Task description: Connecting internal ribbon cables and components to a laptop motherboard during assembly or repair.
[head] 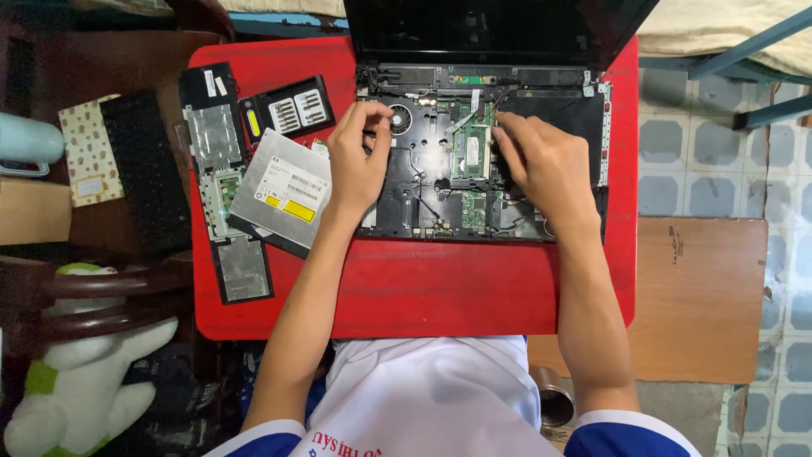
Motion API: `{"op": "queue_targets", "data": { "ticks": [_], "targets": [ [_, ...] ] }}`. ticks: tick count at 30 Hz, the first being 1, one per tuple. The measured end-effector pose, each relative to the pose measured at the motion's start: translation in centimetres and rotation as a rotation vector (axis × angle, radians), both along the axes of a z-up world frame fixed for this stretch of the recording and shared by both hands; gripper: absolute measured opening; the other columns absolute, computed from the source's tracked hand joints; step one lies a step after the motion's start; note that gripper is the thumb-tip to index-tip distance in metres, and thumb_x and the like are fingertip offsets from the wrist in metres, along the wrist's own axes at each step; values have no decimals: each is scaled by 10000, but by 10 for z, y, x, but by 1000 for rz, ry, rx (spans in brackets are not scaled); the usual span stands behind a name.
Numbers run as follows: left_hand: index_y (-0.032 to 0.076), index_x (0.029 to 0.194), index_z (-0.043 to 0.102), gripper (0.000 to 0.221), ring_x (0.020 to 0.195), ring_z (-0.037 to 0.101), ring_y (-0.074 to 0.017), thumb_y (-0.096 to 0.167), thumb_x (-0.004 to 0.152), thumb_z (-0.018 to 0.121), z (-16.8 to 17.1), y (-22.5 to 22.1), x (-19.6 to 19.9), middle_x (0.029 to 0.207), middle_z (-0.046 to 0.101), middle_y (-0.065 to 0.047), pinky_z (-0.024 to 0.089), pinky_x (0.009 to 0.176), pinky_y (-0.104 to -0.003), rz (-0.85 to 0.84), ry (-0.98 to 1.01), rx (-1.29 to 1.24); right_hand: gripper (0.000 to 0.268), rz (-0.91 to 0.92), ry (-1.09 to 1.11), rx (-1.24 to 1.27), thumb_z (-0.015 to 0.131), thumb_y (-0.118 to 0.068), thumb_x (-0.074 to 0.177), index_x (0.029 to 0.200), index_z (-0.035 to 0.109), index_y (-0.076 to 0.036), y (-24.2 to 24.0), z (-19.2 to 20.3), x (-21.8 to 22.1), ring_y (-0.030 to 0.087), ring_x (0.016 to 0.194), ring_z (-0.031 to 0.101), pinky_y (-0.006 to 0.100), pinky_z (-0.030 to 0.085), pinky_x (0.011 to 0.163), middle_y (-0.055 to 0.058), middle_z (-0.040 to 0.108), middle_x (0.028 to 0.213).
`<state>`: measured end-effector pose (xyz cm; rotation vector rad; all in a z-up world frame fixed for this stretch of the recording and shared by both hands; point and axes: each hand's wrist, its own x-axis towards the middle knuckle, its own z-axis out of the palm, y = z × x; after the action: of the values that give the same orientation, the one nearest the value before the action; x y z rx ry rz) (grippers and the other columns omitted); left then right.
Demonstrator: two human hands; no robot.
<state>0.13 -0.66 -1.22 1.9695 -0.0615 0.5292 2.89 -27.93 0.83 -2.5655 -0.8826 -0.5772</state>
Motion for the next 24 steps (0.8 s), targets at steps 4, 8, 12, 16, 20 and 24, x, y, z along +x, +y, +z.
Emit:
{"op": "queue_targets", "data": {
  "ticks": [4,8,12,16,20,24],
  "targets": [
    [98,1011,653,90,761,700,-221,45,981,587,0,0,1,892,673,-93,572,569,-253,-1,12,-14,166,15,48,34,679,-113,1070,1218,742,-159,0,5,0,194,662,667,273,526,622,-13,580,694],
    [50,1045,626,98,805,691,-207,14,1004,545,1,8,3,961,668,-127,541,578,-230,-49,58,-109,448,58,116,27,655,-55,1025,1465,578,-95,1,12,-4,269,782,634,396,500,623,78,604,842],
    [24,1074,607,134,814,712,-194,-51,997,527,-1,21,5,1006,676,-137,558,554,-194,-11,59,-160,403,69,48,8,688,-8,1031,1429,622,-18,-1,10,-3,239,782,579,375,432,560,79,609,891],
    [44,1022,625,110,818,698,-190,-15,1002,534,10,26,5,1019,638,-102,497,572,-198,81,28,-75,167,73,35,5,681,-68,1120,1277,688,-9,-3,12,-2,229,744,619,350,441,579,72,650,866],
    [80,1006,639,148,806,602,-137,-20,982,533,8,29,6,1006,621,-63,408,516,-191,135,31,12,220,83,85,27,678,-38,1104,1321,680,-10,-5,12,-1,232,760,626,356,463,612,78,661,884],
    [100,1006,640,161,816,553,-131,-25,971,545,6,28,6,1001,604,-46,415,520,-192,153,20,37,374,109,200,67,646,-8,1097,1464,573,-4,-4,16,-3,251,848,653,382,498,679,111,645,995]
  ]
}}
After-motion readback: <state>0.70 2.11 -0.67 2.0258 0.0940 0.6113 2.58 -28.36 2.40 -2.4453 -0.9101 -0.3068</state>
